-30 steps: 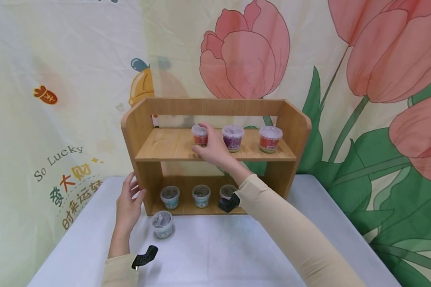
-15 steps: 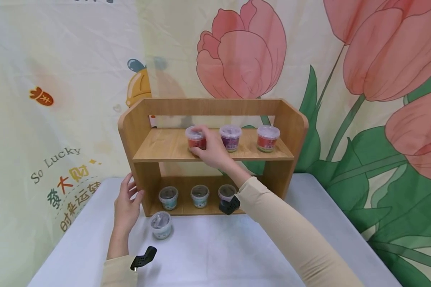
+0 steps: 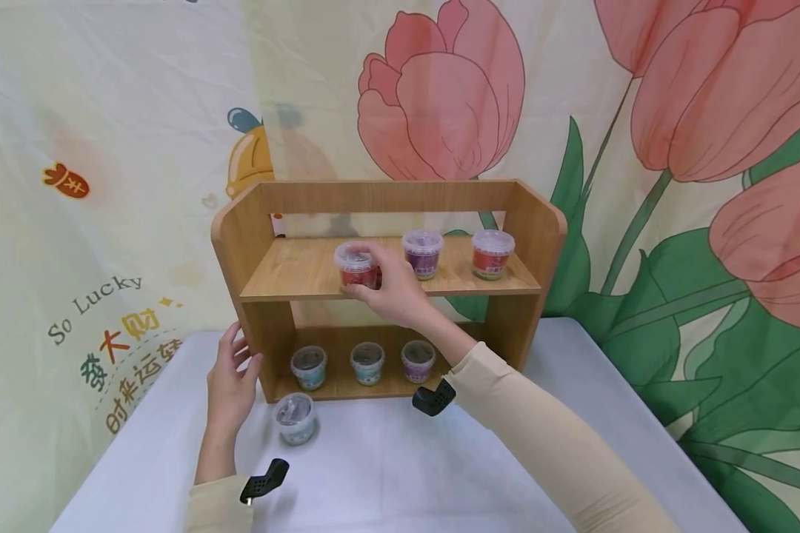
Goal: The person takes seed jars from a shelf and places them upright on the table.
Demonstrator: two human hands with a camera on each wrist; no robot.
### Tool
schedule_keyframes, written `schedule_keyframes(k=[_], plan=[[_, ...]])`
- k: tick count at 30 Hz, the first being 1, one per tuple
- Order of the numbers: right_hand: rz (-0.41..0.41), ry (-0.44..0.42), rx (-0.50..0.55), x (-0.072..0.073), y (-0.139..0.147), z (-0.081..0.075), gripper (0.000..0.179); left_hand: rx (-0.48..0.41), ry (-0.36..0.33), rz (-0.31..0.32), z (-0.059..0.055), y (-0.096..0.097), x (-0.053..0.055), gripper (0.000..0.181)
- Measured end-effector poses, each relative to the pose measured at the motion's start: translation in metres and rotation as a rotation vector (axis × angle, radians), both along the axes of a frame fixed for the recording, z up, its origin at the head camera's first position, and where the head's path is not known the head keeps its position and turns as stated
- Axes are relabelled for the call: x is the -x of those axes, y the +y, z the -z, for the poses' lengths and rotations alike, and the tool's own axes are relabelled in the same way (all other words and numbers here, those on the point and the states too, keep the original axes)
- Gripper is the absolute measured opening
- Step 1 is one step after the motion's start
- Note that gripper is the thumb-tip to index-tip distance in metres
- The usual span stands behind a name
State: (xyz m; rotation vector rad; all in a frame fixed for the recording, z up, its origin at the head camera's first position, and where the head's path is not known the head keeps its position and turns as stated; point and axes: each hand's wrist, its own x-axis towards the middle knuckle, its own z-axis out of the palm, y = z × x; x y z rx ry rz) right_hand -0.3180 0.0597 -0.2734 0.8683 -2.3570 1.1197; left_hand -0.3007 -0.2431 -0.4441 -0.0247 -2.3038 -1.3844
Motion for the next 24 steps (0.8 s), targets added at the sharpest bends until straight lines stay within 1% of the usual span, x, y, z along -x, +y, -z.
schedule_keyframes(k=[4, 7, 12, 15, 20, 24], plan=[[-0.039, -0.012, 0.025, -0.012, 0.002, 0.000, 0.058, 0.008, 0.006, -0.015, 0.000, -0.002, -0.002, 0.078], [-0.067, -0.044, 0.037, -0.020, 0.004, 0.001, 0.059, 0.011, 0.003, -0.018, 0.001, -0.004, -0.004, 0.078], [-0.105, -0.076, 0.024, -0.032, 0.009, 0.006, 0.059, 0.013, -0.003, -0.024, 0.003, -0.005, -0.006, 0.079], [-0.103, -0.088, 0.021, -0.038, 0.014, 0.011, 0.060, 0.010, -0.006, -0.026, 0.004, -0.005, -0.003, 0.079], [-0.074, -0.121, 0.024, -0.045, 0.023, 0.024, 0.064, 0.000, 0.005, -0.010, 0.005, -0.002, 0.002, 0.078], [-0.082, -0.143, 0.000, -0.050, 0.023, 0.038, 0.065, -0.008, 0.006, -0.021, 0.005, -0.003, 0.002, 0.078]])
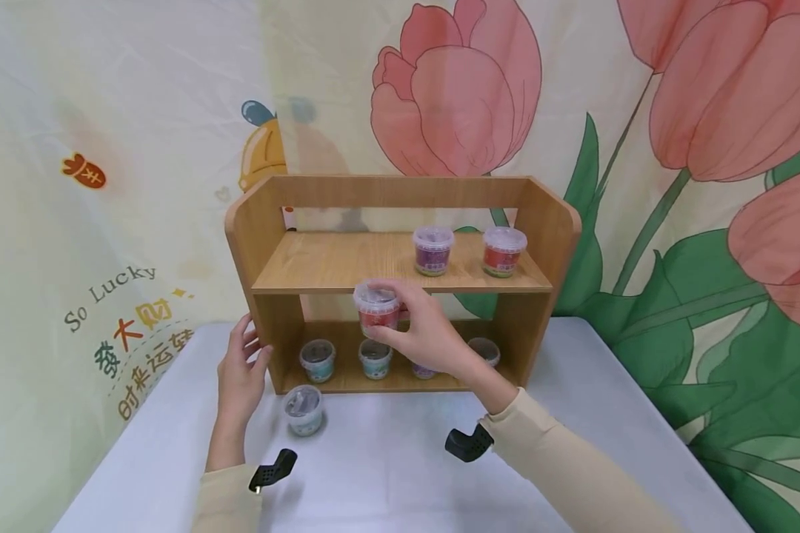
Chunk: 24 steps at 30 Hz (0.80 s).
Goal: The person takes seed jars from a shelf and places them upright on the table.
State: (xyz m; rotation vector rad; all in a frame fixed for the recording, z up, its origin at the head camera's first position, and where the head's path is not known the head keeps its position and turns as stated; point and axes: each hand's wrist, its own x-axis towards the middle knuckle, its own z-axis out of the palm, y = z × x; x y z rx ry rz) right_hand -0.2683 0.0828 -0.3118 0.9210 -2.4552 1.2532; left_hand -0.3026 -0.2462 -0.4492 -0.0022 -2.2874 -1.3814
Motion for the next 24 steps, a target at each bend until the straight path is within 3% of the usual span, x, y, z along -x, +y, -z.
schedule_keyframes(k=[10, 24], plan=[[-0.022, -0.095, 0.009, -0.005, -0.005, 0.051, 0.060, -0.014, -0.014, 0.007, 0.000, -0.003, -0.001, 0.079], [0.021, -0.189, 0.001, -0.004, -0.029, 0.117, 0.061, -0.010, -0.007, 0.016, -0.003, 0.002, 0.000, 0.078]])
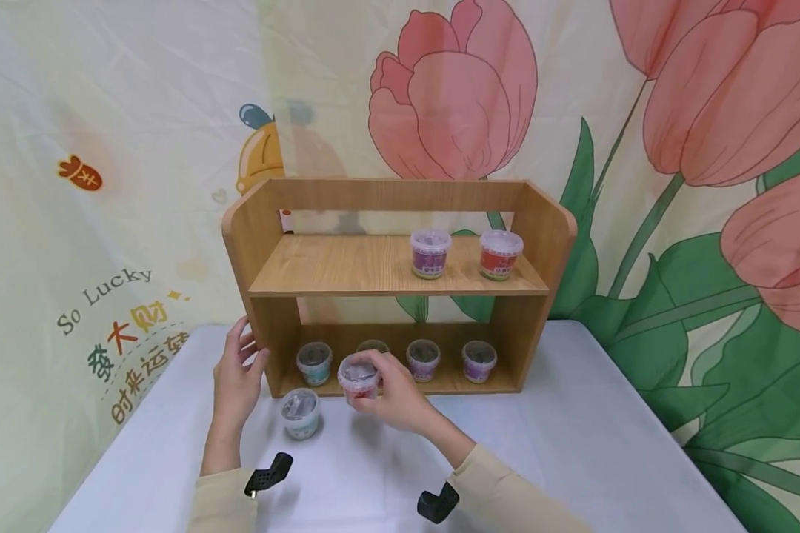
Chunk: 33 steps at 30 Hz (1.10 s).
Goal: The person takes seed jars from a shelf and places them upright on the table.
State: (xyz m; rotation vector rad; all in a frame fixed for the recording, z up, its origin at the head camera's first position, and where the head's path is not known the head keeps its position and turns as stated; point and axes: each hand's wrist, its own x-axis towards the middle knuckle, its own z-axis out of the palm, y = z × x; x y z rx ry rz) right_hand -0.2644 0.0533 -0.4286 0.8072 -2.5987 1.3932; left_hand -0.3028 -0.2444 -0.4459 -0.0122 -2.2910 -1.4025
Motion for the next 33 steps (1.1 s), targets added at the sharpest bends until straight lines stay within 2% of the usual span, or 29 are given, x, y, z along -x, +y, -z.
schedule_keyframes(k=[7, 14, 20, 26, 33], plan=[[0.045, -0.017, 0.002, 0.004, -0.012, 0.028, 0.059, 0.010, 0.034, 0.013, 0.001, 0.001, 0.006, 0.078], [0.075, -0.050, -0.007, 0.009, -0.020, 0.049, 0.060, 0.015, 0.048, 0.028, 0.000, 0.006, 0.009, 0.077], [0.090, -0.021, 0.006, 0.013, -0.026, 0.057, 0.060, 0.008, 0.040, 0.031, -0.002, 0.006, 0.011, 0.076], [0.068, 0.008, -0.007, 0.010, -0.036, 0.066, 0.059, 0.009, 0.001, 0.009, 0.000, 0.001, 0.005, 0.077], [0.064, 0.020, -0.015, 0.007, -0.043, 0.070, 0.059, 0.009, 0.001, 0.005, 0.002, -0.003, 0.002, 0.077]])
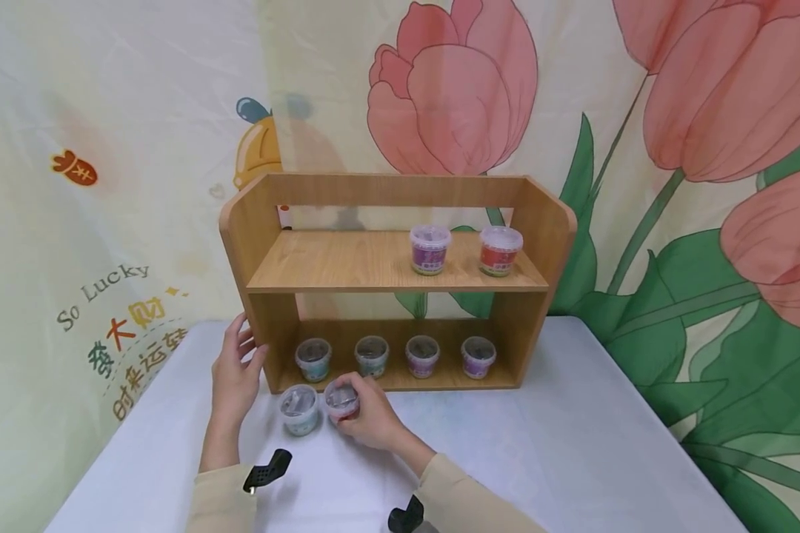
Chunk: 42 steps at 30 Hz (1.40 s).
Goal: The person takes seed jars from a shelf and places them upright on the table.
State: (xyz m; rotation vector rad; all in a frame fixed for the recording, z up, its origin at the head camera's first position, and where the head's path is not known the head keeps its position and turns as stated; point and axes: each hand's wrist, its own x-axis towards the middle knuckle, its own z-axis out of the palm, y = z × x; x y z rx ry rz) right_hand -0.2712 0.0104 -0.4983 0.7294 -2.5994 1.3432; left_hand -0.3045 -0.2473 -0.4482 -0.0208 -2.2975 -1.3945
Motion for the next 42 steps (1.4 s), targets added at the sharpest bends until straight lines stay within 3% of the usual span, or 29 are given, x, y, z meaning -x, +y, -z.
schedule_keyframes(k=[12, 20, 24, 28, 35, 39, 42], plan=[[-0.030, -0.033, -0.036, -0.003, 0.001, -0.001, 0.063, -0.007, -0.015, 0.005, 0.001, 0.002, 0.001, 0.078], [-0.241, -0.117, -0.194, 0.001, 0.027, -0.029, 0.073, -0.006, -0.014, 0.002, 0.001, 0.003, -0.001, 0.079], [-0.309, -0.131, -0.236, -0.004, 0.051, -0.060, 0.067, -0.007, -0.019, 0.004, 0.003, 0.003, -0.002, 0.079], [-0.305, -0.075, -0.210, -0.009, 0.080, -0.110, 0.061, -0.004, -0.010, 0.001, 0.002, 0.002, -0.002, 0.078], [-0.168, 0.086, -0.096, -0.011, 0.129, -0.189, 0.054, -0.001, -0.011, -0.001, 0.002, 0.001, -0.001, 0.078], [-0.047, 0.236, 0.013, -0.005, 0.146, -0.218, 0.055, 0.003, -0.007, -0.003, 0.001, 0.001, -0.001, 0.078], [0.052, 0.288, 0.035, 0.002, 0.153, -0.231, 0.062, 0.006, -0.006, -0.003, 0.001, 0.002, -0.001, 0.078]])
